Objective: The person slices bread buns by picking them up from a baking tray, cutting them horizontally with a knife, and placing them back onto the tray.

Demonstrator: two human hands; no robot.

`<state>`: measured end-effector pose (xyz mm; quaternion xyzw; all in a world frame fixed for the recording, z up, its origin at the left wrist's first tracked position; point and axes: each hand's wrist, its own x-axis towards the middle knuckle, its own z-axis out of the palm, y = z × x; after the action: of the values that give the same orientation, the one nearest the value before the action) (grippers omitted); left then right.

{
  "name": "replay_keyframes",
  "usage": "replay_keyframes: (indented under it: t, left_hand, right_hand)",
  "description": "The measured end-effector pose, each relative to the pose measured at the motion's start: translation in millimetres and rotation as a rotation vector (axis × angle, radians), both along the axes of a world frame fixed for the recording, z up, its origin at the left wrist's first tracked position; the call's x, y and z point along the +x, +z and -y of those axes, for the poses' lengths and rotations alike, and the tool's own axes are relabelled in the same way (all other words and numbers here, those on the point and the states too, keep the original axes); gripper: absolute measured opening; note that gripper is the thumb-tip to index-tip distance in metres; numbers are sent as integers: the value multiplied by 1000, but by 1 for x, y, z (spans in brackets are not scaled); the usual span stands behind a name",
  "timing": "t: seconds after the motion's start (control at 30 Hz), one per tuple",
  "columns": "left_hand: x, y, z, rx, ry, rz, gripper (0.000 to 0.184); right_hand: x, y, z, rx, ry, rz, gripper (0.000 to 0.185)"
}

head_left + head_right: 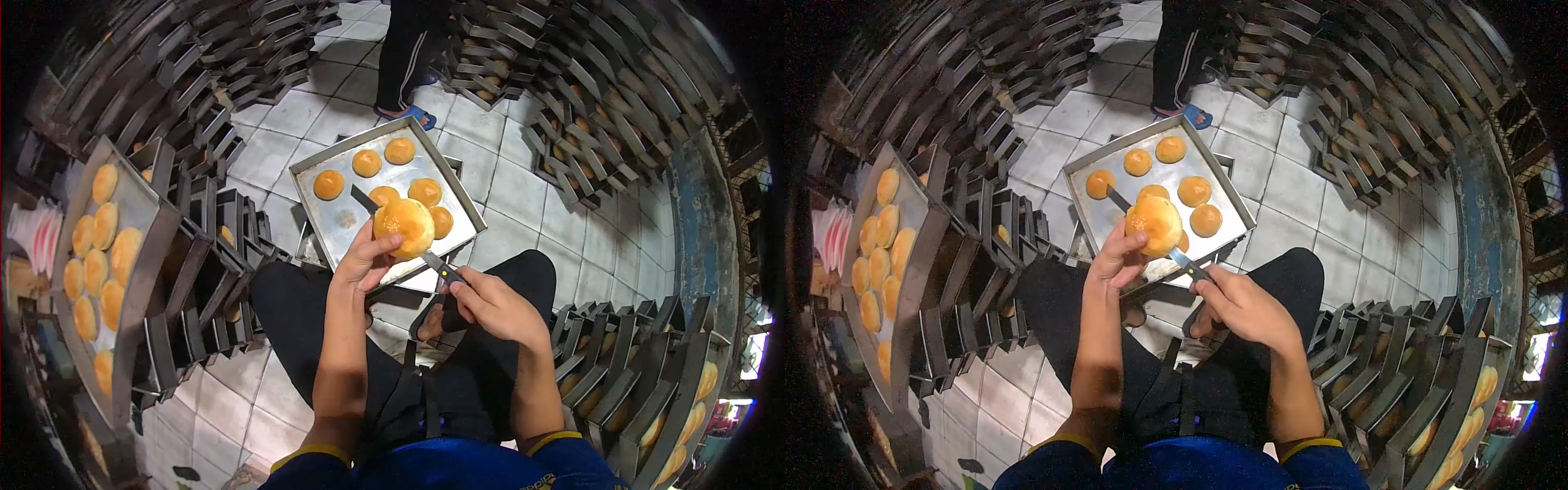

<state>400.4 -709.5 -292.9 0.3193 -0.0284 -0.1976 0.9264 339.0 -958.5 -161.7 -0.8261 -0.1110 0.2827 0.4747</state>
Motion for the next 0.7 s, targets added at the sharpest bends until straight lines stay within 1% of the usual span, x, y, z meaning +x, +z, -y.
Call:
replay_keyframes:
  t: [0.07,0.1,0.17,0.2,0.27,0.33,0.4,0.43,0.53,0.57,0.6,0.63,0.67,0.7]
  left_hand:
    - [-3,5,5,1,11,-12,72]
    - [-4,6,8,3,21,-23,70]
    - [0,-7,13,-1,59,-70,68]
    - [2,-12,15,-5,101,-118,66]
    - [2,-9,16,10,150,-104,64]
    - [1,-5,17,24,205,-90,62]
    - [-1,0,22,6,252,-109,60]
    - [-2,2,26,6,243,-113,60]
    - [-7,4,39,-35,210,-140,58]
    - [-7,3,42,-21,235,-152,56]
    - [-6,3,43,-8,265,-161,54]
    - [-3,0,41,-9,281,-173,50]
    - [-1,-2,38,-7,287,-173,50]
    - [0,-2,35,-6,344,-171,49]
  right_hand:
    - [1,7,1,14,6,-57,34]
    - [2,0,1,14,3,-57,34]
    - [3,-20,-2,-35,14,139,33]
    - [-1,-18,-7,-34,14,140,33]
    - [-15,-12,-17,-87,-79,26,33]
    - [-27,-17,-14,-56,-71,7,32]
    - [-35,-17,-14,4,-141,-6,32]
    - [-32,-10,-18,-24,-138,8,34]
    - [-13,-30,-31,-4,-160,38,36]
    - [-6,-25,-38,-11,-187,-43,36]
    - [-7,-32,-37,-11,-191,-45,36]
    - [-6,-46,-38,21,-159,52,33]
    - [-9,-54,-36,23,-126,78,31]
    - [-12,-60,-35,26,-94,103,29]
